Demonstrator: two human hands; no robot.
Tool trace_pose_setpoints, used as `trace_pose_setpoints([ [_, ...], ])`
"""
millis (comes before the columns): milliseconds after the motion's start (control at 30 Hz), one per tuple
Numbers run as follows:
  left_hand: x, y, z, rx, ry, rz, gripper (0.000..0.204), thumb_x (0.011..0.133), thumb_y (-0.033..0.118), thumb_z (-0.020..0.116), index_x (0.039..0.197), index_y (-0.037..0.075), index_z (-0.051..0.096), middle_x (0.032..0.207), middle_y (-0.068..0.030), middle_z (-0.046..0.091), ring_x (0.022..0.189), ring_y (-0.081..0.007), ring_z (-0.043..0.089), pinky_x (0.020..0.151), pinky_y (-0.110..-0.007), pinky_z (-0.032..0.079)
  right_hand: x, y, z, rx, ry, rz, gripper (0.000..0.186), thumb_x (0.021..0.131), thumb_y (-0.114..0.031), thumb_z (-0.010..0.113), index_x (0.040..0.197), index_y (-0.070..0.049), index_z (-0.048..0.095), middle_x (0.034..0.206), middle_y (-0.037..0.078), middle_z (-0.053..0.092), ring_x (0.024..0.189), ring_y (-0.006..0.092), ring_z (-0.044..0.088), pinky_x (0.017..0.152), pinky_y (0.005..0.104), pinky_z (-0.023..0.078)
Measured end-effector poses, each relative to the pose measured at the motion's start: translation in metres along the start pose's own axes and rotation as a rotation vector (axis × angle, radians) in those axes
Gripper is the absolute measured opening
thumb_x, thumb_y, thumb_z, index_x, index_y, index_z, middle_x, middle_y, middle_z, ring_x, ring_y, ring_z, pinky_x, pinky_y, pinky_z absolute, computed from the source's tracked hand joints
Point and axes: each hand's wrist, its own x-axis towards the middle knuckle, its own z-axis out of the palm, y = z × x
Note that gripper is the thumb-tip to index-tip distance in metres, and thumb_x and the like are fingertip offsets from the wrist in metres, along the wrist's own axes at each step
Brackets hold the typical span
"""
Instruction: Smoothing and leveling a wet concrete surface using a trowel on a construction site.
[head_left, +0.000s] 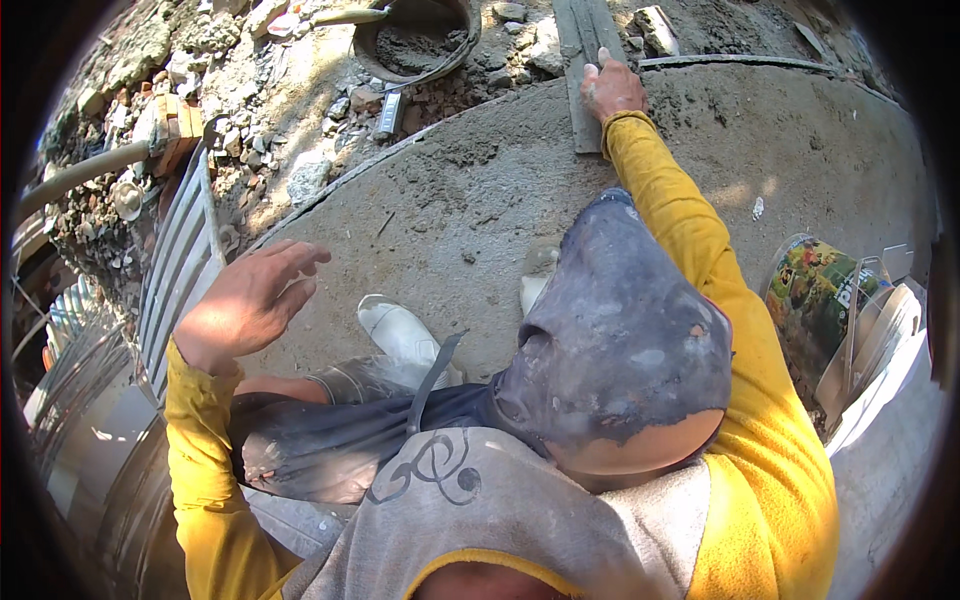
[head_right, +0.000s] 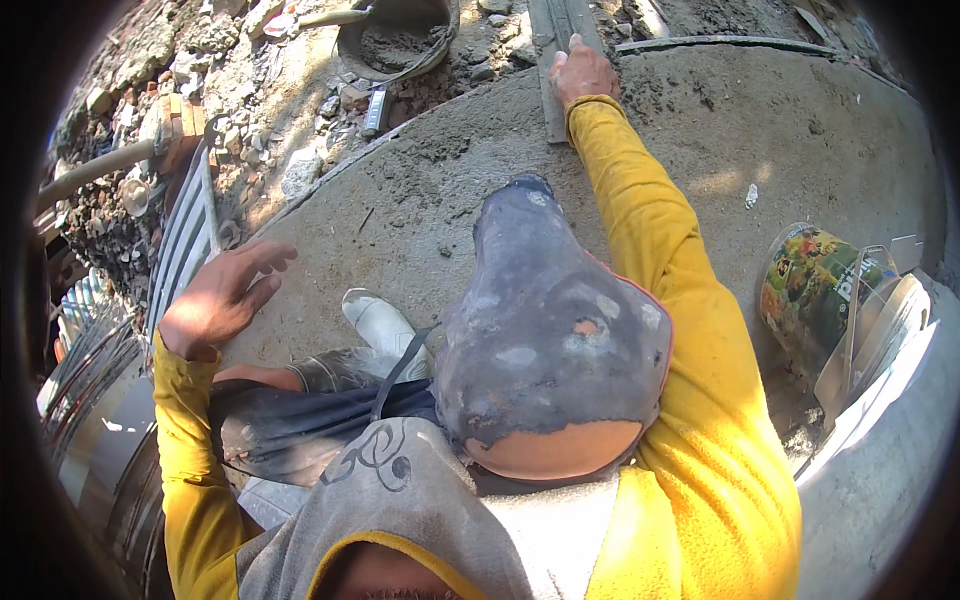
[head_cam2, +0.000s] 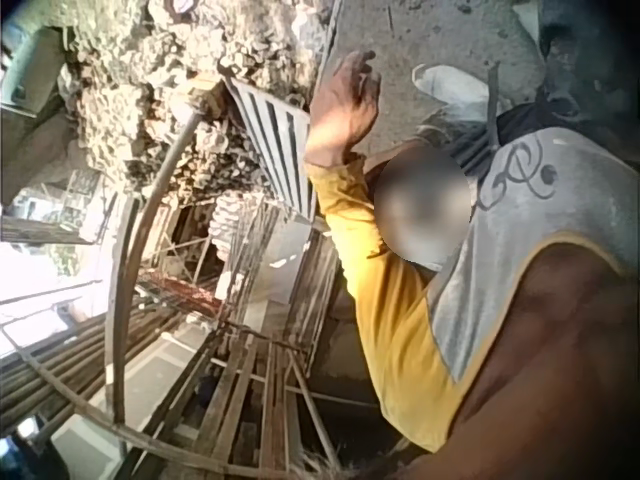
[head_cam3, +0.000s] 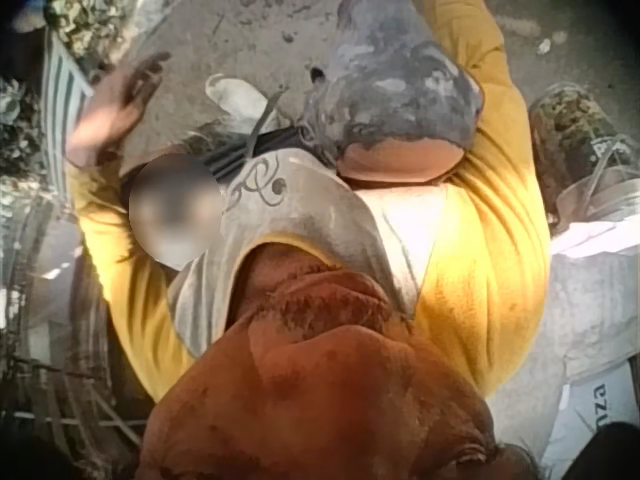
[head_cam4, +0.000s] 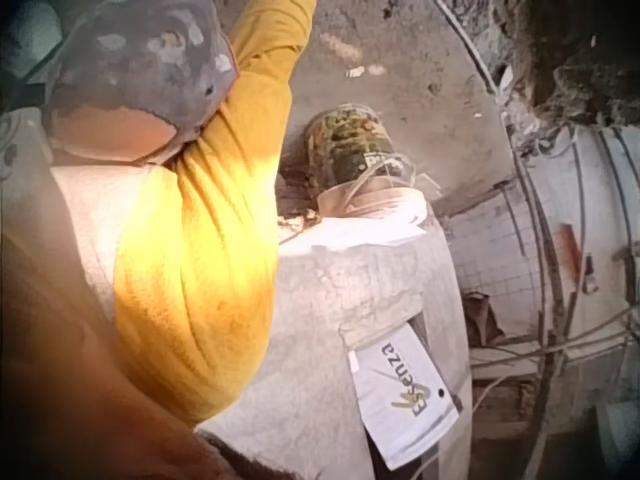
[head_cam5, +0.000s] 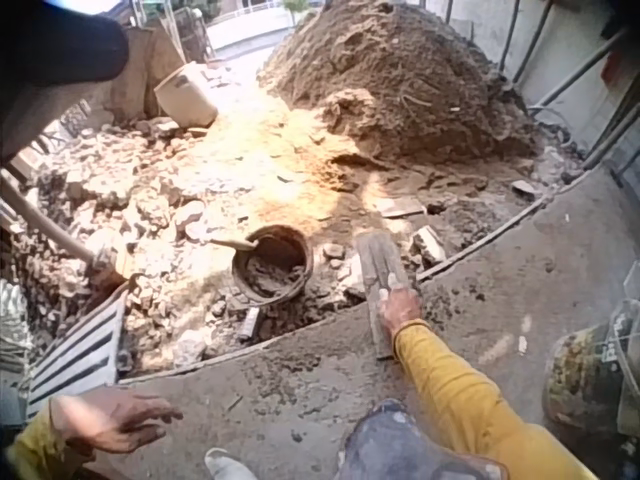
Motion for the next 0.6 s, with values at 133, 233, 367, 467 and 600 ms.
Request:
trace_pose_setpoints([
  [133, 0.005, 0.009, -0.001, 0.011, -0.077, -0.035, 0.035, 0.09, 0.006, 0.059, 0.124, 0.003, 0.057, 0.109, -0.0168, 0.065, 0.098, -0.033, 0.065, 0.084, -0.04, 0.052, -0.056, -0.04, 0.03, 0.052, -0.156, -0.098, 0.052, 0.095, -0.032, 0.056, 0.142, -0.012, 0.047, 0.108, 0.025, 0.068, 0.103, 0.044, 0.066, 0.091, 0.0511, 0.051],
  [233, 0.019, 0.02, -0.003, 0.101, -0.085, 0.038, 0.035, 0.09, 0.006, 0.059, 0.125, 0.003, 0.057, 0.108, -0.0167, 0.065, 0.098, -0.0322, 0.065, 0.085, -0.041, 0.051, -0.088, -0.082, 0.042, 0.025, -0.349, -0.184, 0.049, 0.095, -0.032, 0.056, 0.142, -0.02, 0.047, 0.108, 0.025, 0.069, 0.104, 0.0437, 0.066, 0.095, 0.0524, 0.05],
  [367, 0.018, 0.023, -0.008, -0.025, -0.006, 0.069, 0.034, 0.09, 0.006, 0.059, 0.124, 0.003, 0.058, 0.107, -0.0168, 0.065, 0.099, -0.0324, 0.065, 0.087, -0.041, 0.051, -0.038, -0.038, 0.018, 0.063, -0.157, -0.049, 0.048, 0.096, -0.031, 0.055, 0.14, -0.014, 0.049, 0.11, 0.026, 0.068, 0.105, 0.0445, 0.065, 0.095, 0.0511, 0.05],
  [467, 0.001, 0.0, -0.004, -0.099, 0.062, 0.019, 0.034, 0.09, 0.005, 0.059, 0.124, 0.003, 0.058, 0.107, -0.0174, 0.064, 0.099, -0.0331, 0.065, 0.088, -0.04, 0.05, -0.022, -0.015, 0.015, 0.064, -0.056, -0.009, 0.049, 0.096, -0.031, 0.054, 0.14, -0.01, 0.048, 0.109, 0.027, 0.068, 0.104, 0.0446, 0.065, 0.094, 0.0504, 0.051],
  [600, -0.007, -0.009, -0.003, -0.021, -0.043, -0.116, 0.034, 0.09, 0.001, 0.057, 0.124, 0.002, 0.058, 0.106, -0.0175, 0.063, 0.098, -0.034, 0.064, 0.087, -0.04, 0.05, -0.062, -0.068, 0.038, 0.056, -0.208, -0.134, 0.054, 0.096, -0.034, 0.055, 0.145, -0.012, 0.045, 0.106, 0.026, 0.069, 0.102, 0.0435, 0.066, 0.091, 0.0502, 0.052],
])
